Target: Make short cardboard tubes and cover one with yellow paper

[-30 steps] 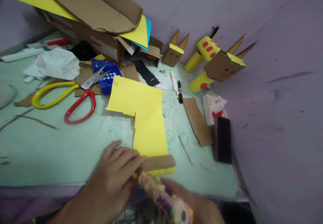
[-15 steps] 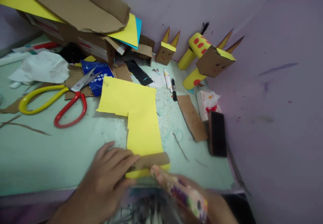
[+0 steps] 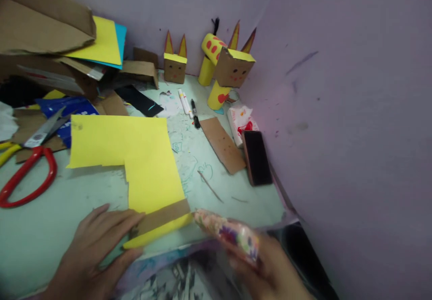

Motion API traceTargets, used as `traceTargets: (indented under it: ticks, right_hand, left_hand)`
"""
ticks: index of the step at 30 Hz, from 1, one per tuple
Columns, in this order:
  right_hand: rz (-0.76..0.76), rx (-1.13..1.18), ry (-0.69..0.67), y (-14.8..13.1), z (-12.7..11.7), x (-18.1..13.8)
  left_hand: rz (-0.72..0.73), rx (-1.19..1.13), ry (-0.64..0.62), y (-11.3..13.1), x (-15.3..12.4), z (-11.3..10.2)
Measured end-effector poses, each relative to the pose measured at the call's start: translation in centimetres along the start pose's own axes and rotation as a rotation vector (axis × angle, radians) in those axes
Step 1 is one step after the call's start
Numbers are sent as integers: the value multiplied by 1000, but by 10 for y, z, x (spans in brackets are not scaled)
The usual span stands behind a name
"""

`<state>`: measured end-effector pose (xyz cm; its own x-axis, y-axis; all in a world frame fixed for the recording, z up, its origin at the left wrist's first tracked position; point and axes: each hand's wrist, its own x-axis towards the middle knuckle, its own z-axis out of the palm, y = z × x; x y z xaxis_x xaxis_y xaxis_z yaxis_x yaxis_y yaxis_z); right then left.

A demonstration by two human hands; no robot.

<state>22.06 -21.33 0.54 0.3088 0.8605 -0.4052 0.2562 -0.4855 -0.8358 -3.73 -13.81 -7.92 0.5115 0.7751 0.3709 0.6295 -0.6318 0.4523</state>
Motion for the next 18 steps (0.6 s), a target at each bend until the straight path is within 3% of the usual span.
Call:
traceTargets:
  ticks: [6,14,18]
  right_hand:
    - [3,-106,-9,11,-9,1]
    - [-147,-196,-60,15,-8,6]
    - [-179,-185,-162,12,-14,14]
  left_hand:
    - [-17,34,14,-1,-1,1]
    - [-65,-7,43,5,0,0]
    - [-72,-19,51,5,0,0]
